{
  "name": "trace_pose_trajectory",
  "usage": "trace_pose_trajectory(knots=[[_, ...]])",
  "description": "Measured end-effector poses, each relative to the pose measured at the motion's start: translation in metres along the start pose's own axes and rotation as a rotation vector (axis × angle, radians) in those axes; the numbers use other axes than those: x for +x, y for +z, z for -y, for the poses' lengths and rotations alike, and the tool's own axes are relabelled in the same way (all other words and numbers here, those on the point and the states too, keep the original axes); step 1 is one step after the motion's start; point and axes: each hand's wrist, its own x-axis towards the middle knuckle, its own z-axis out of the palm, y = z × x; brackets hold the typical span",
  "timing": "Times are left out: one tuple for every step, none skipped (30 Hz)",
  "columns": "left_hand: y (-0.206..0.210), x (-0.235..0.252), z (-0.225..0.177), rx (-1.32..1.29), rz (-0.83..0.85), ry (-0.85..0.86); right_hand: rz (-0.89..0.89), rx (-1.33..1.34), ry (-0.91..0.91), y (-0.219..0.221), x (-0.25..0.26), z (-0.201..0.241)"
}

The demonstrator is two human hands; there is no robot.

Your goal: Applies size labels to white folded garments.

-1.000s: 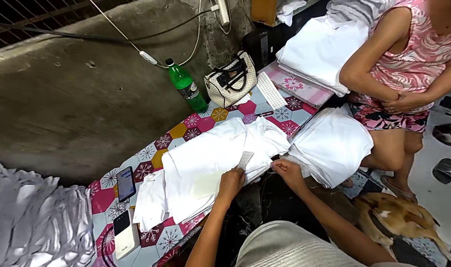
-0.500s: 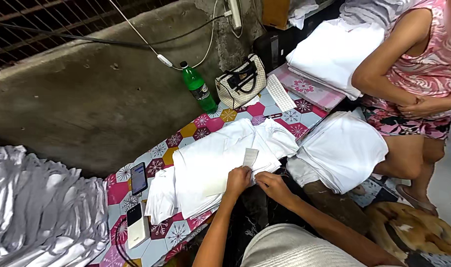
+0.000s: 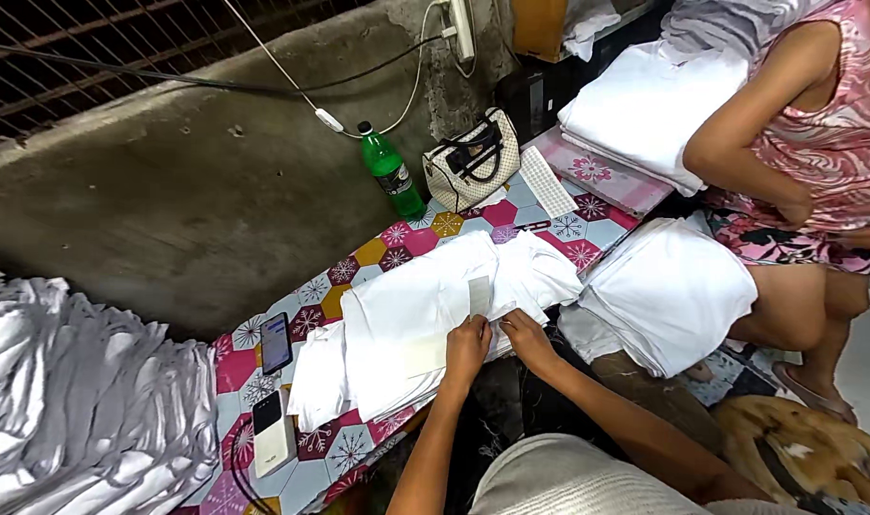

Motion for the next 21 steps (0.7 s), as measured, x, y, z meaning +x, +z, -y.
trace_pose_trajectory(knots=[[0.000,0.000,0.000,-0.007,0.005,0.002,0.050,0.010,0.013,-0.004,-0.001,0.001],[0.002,0.000,0.001,-0.011,0.004,0.005,0.082,0.017,0.019,-0.007,-0.002,0.001],[0.003,0.000,0.002,-0.014,0.006,0.005,0.086,0.028,0.018,-0.008,-0.002,0.000],[0.005,0.000,0.002,-0.021,0.011,0.002,0.054,0.045,0.012,-0.007,-0.003,-0.002],[0.005,-0.001,0.001,-0.025,0.012,0.001,-0.009,0.046,0.005,-0.006,-0.002,-0.004],[0.005,-0.001,0.000,-0.026,0.006,0.003,-0.071,0.042,0.001,-0.005,0.001,-0.006],[0.005,-0.001,-0.001,-0.030,-0.001,0.004,-0.123,0.034,0.001,-0.004,0.004,-0.006],[0.004,-0.001,-0.001,-0.033,-0.009,0.004,-0.161,0.019,0.001,-0.004,0.008,-0.005],[0.003,-0.001,-0.002,-0.032,-0.016,0.002,-0.179,0.004,0.000,-0.003,0.010,-0.004],[0.002,0.000,-0.002,-0.030,-0.022,0.003,-0.188,-0.008,-0.002,-0.001,0.010,-0.004],[0.001,0.001,-0.002,-0.025,-0.030,0.006,-0.189,-0.019,-0.010,0.001,0.010,-0.005],[0.000,0.003,-0.003,-0.016,-0.037,0.010,-0.177,-0.028,-0.019,0.002,0.009,-0.007],[-0.002,0.004,-0.003,-0.009,-0.041,0.013,-0.157,-0.034,-0.031,0.003,0.008,-0.008],[-0.003,0.006,-0.004,-0.003,-0.046,0.020,-0.135,-0.041,-0.047,0.003,0.006,-0.008],[-0.003,0.006,-0.003,0.002,-0.053,0.027,-0.110,-0.053,-0.062,0.003,0.004,-0.008],[-0.003,0.006,-0.002,0.005,-0.057,0.033,-0.077,-0.066,-0.073,0.002,0.003,-0.007],[-0.002,0.006,-0.002,0.005,-0.057,0.034,-0.032,-0.076,-0.080,0.000,0.003,-0.006],[-0.002,0.007,-0.002,0.003,-0.051,0.031,0.014,-0.081,-0.083,-0.003,0.002,-0.004],[-0.003,0.007,-0.001,0.000,-0.045,0.026,0.064,-0.079,-0.081,-0.005,0.002,-0.003],[-0.003,0.008,-0.001,-0.001,-0.046,0.023,0.110,-0.078,-0.075,-0.008,0.001,-0.002],[-0.004,0.008,-0.002,0.001,-0.051,0.024,0.155,-0.076,-0.061,-0.011,0.000,0.000]])
